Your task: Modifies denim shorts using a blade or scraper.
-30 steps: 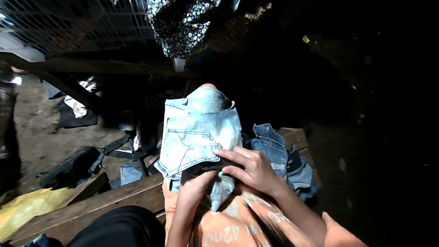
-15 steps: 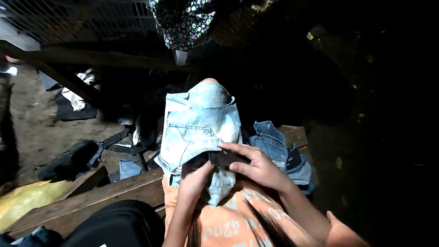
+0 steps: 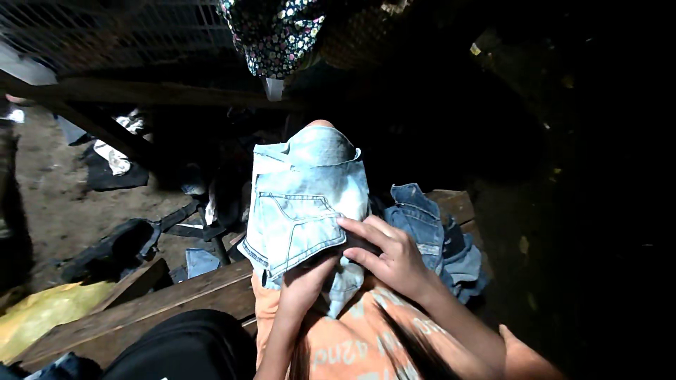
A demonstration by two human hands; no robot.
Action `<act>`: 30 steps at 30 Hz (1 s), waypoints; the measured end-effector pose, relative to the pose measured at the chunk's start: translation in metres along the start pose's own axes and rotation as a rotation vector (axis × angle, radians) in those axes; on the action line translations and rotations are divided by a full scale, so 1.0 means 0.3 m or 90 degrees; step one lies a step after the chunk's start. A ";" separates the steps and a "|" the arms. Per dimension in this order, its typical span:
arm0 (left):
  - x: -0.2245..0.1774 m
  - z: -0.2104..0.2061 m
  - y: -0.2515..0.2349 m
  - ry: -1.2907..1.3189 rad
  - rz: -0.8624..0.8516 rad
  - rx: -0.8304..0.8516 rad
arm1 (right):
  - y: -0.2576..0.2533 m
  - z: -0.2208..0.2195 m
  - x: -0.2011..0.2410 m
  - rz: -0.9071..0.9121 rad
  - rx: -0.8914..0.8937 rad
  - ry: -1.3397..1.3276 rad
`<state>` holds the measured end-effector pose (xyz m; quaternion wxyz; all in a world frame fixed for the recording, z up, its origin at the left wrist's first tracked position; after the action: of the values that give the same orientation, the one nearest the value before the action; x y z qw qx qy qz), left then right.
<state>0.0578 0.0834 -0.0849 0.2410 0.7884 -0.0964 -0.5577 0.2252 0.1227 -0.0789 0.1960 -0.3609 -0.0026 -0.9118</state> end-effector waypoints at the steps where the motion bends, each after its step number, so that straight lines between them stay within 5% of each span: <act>1: 0.000 -0.001 0.000 0.005 0.000 0.004 | 0.002 -0.004 0.000 0.016 -0.017 0.011; 5: 0.009 -0.021 -0.024 0.012 -0.023 -0.001 | -0.022 -0.032 -0.010 -0.018 -0.051 -0.111; 9: 0.009 -0.004 -0.033 0.035 -0.018 -0.006 | -0.058 0.014 -0.024 -0.201 0.148 -0.551; 14: -0.001 0.005 -0.029 0.058 0.015 0.020 | -0.030 0.050 -0.027 -0.104 0.242 -0.323; 17: 0.007 0.012 -0.018 0.037 0.004 0.045 | -0.029 0.038 -0.026 -0.100 0.170 -0.289; 20: -0.001 0.009 -0.034 0.010 -0.003 0.053 | -0.053 0.020 -0.043 -0.281 0.194 -0.560; 25: -0.007 0.022 -0.041 0.044 0.050 0.055 | -0.021 -0.040 -0.104 -0.530 0.406 -0.953; 27: 0.000 0.033 -0.038 0.078 0.051 0.064 | 0.006 -0.028 -0.094 -0.553 0.368 -0.974; 30: 0.000 0.036 -0.027 0.109 0.053 0.059 | 0.025 0.013 -0.071 -0.389 0.182 -0.740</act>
<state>0.0467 0.0875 -0.0916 0.2343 0.8388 -0.1336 -0.4729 0.2446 0.1238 -0.0910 -0.0581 -0.7469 -0.3304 -0.5741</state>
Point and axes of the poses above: each hand's wrist, its own y-axis away from the middle knuckle, its own z-axis out of the back of the hand, x = y × z, the point moved 2 cm from there along -y, towards the middle knuckle, and after that the axes turned 2 degrees about y, right-handed, at the moved point
